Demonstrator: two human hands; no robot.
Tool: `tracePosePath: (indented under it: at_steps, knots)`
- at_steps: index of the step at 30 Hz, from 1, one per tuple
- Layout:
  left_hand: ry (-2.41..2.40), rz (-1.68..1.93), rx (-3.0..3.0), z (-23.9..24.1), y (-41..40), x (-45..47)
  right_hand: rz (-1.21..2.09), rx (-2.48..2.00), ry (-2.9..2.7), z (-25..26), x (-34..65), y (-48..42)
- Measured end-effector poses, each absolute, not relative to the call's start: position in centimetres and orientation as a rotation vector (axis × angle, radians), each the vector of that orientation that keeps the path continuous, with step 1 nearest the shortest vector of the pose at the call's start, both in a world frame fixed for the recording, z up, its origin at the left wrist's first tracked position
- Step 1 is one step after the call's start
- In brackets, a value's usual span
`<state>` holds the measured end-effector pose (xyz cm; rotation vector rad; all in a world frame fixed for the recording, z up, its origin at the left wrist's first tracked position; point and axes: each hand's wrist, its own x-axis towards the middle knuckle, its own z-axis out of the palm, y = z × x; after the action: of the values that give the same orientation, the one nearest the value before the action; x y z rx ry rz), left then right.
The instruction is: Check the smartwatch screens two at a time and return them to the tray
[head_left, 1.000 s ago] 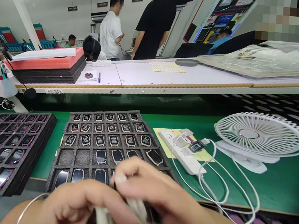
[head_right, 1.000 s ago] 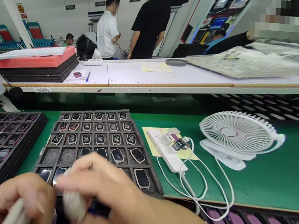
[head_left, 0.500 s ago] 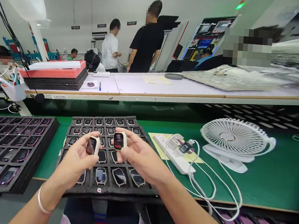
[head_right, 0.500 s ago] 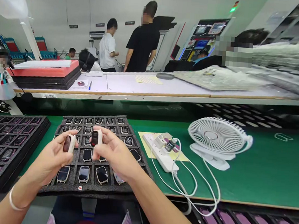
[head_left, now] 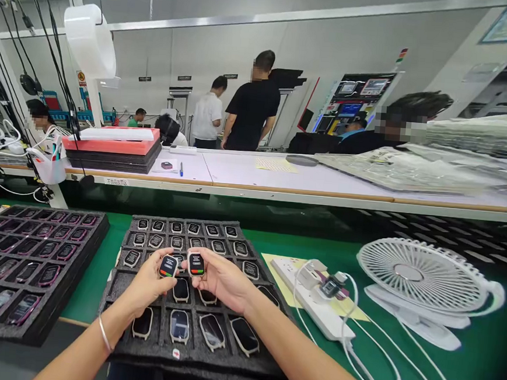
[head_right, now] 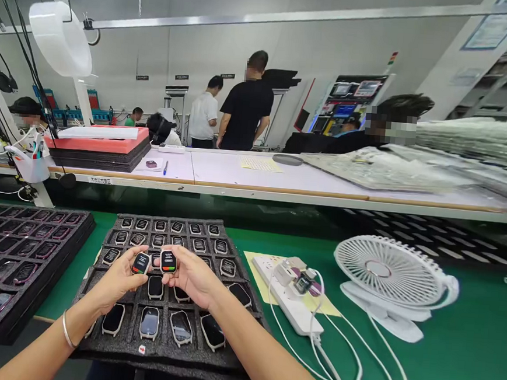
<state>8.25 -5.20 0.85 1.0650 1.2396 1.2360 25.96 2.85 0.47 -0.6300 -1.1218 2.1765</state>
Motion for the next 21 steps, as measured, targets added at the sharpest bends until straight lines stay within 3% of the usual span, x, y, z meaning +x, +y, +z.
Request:
tracePosePath:
  at_steps: [21]
  knots:
    - [1.101,1.158,0.868,-2.6,-3.3,7.6,2.219,-0.592,-1.169,-1.2,26.2,4.1]
